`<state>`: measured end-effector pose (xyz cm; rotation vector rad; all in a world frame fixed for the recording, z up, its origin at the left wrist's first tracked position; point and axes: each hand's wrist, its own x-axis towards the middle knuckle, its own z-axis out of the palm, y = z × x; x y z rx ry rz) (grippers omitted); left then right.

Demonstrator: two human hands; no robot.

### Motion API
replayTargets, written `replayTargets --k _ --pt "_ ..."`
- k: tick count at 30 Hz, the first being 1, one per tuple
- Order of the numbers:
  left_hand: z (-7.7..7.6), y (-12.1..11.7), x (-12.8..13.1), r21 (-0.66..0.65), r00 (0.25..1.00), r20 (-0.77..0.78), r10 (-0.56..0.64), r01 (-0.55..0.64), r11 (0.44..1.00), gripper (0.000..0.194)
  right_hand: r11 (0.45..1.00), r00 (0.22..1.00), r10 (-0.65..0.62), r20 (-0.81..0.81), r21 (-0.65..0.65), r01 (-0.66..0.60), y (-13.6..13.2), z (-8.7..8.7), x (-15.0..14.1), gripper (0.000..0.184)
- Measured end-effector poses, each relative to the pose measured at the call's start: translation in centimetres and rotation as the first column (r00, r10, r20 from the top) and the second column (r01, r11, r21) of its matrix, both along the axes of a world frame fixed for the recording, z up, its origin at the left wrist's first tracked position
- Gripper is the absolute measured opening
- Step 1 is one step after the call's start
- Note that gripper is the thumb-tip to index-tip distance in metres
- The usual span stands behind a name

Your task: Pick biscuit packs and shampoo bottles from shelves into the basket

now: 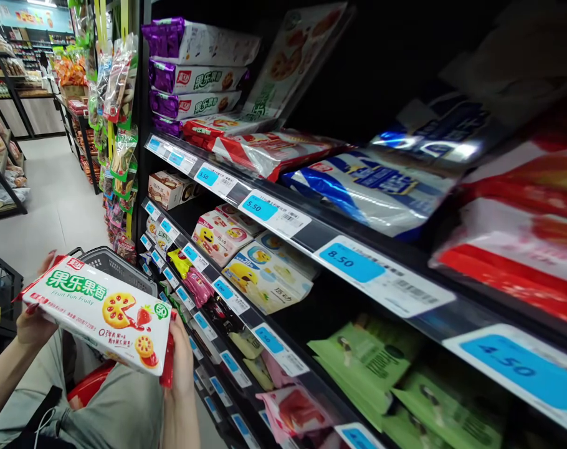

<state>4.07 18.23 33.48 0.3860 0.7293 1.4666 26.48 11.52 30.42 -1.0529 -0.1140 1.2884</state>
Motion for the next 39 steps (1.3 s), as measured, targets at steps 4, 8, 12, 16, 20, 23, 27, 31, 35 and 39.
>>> replayTargets --k 4,8,12,16,20,23,27,31,35,39 --pt "0.7 0.2 1.5 -0.092 0.998 -0.066 0.003 -0.009 0.996 0.041 0.990 0.989 0.137 -0.051 0.043 -0.135 0.6 -1.1 -0.1 0.039" --pt "-0.7 0.4 1.6 -0.372 0.997 -0.074 -0.028 -0.002 0.928 0.013 0.980 0.981 0.192 -0.001 -0.046 -0.192 1.1 -3.1 -0.2 0.041" --pt "-1.7 0.5 1.6 -0.494 0.996 -0.081 -0.024 -0.020 0.869 0.007 0.985 0.987 0.158 0.032 -0.079 -0.155 1.3 -3.9 -0.2 0.051" --pt "-1.4 0.6 1.7 -0.493 0.996 -0.080 -0.036 -0.008 0.870 0.007 0.985 0.986 0.161 0.033 -0.069 -0.158 1.3 -3.6 -0.4 0.055" --pt "-0.9 0.6 1.8 -0.471 0.996 -0.079 -0.039 -0.002 0.882 0.006 0.986 0.987 0.159 0.030 -0.044 -0.158 1.3 -3.4 -0.4 0.053" --pt "-0.8 0.5 1.8 -0.456 0.996 -0.077 -0.041 0.001 0.890 0.006 0.988 0.988 0.152 0.021 -0.038 -0.152 1.4 -3.4 -0.2 0.056" --pt "-0.4 1.3 1.6 -0.414 0.988 -0.137 -0.072 0.009 0.910 0.006 0.985 0.985 0.175 -0.002 -0.005 -0.175 0.6 -4.1 -0.7 0.050" --pt "1.0 3.6 1.5 -0.231 0.959 -0.256 -0.124 0.064 0.971 0.006 0.981 0.987 0.162 -0.019 0.109 -0.159 -1.3 -6.0 -2.8 0.040" --pt "3.5 6.5 1.8 -0.090 0.935 -0.310 -0.171 0.150 0.984 0.028 0.974 0.972 0.217 -0.095 0.086 -0.209 -2.9 -7.4 -6.0 0.050" --pt "6.1 8.4 2.4 -0.054 0.870 -0.444 -0.216 0.214 0.975 0.046 0.949 0.933 0.316 -0.174 0.080 -0.306 -3.7 -7.0 -8.6 0.051"
